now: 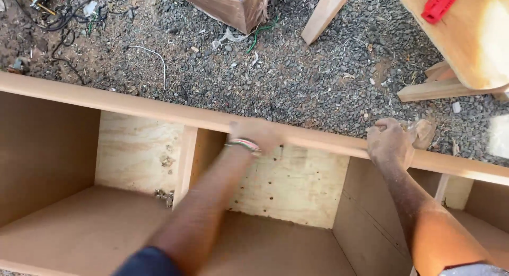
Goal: Sanding the edges and surfaces of a wooden cabinet using sandpaper
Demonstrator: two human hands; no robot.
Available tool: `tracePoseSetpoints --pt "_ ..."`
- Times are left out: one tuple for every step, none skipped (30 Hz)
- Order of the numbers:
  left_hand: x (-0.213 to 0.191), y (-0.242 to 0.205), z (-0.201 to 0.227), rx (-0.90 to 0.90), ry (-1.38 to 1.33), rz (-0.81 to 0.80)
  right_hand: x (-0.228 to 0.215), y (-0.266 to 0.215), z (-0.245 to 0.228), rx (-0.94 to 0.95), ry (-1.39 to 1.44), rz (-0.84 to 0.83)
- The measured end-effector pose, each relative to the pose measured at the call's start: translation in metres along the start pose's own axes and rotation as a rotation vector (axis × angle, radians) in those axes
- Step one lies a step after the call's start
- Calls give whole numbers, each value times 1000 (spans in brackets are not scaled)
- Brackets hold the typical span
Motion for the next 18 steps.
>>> tracePoseSetpoints --pt "-1 -5 -29 -1 -1 3 0 1 0 -2 0 2" --pt "0 -10 -63 -109 67 -61 0 2 1 2 22 1" --pt "3 -16 -95 -214 133 -126 1 2 3 10 42 0" --pt "-28 -37 -81 -212 131 -126 4 6 4 11 40 1" --pt "-59 -56 -68 -284 82 -117 6 9 7 27 32 2" --pt "-90 -75 -56 -356 32 -107 9 13 9 44 25 3" --pt "-89 -72 -58 -350 28 -108 6 9 8 50 21 6" --pt "-88 -68 -56 -335 35 -106 4 4 6 47 29 15" --pt "-87 -67 -56 -332 42 -99 3 2 -3 33 39 22" --pt "-87 -67 -61 -329 49 -93 2 -1 1 27 39 23" --pt "-88 -70 -71 -338 58 -86 2 -2 0 22 51 42" --pt "-89 -72 -81 -347 68 -79 2 -4 0 17 64 60" --pt "-96 -77 -82 -345 80 -72 3 -2 0 12 68 60" --pt "-104 -83 -86 -342 93 -66 2 0 -1 -25 54 105" --pt "-105 -103 -88 -348 97 -84 3 -4 5 -65 25 127" --pt "-85 -109 -97 -354 100 -103 13 -1 9 -72 15 103" --pt "-72 -101 -104 -337 109 -99 17 8 16 -80 3 98" --pt "-61 -93 -111 -320 118 -95 19 18 23 -88 -8 93"
Point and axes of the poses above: each hand's wrist, its own y-axis towards the middle knuckle, its own x-axis out of the palm, z = x × y, the point moved 4 cm from there along y, towards the middle knuckle, and after that the axes turned 4 degrees about -x, right-handed, at the moved point
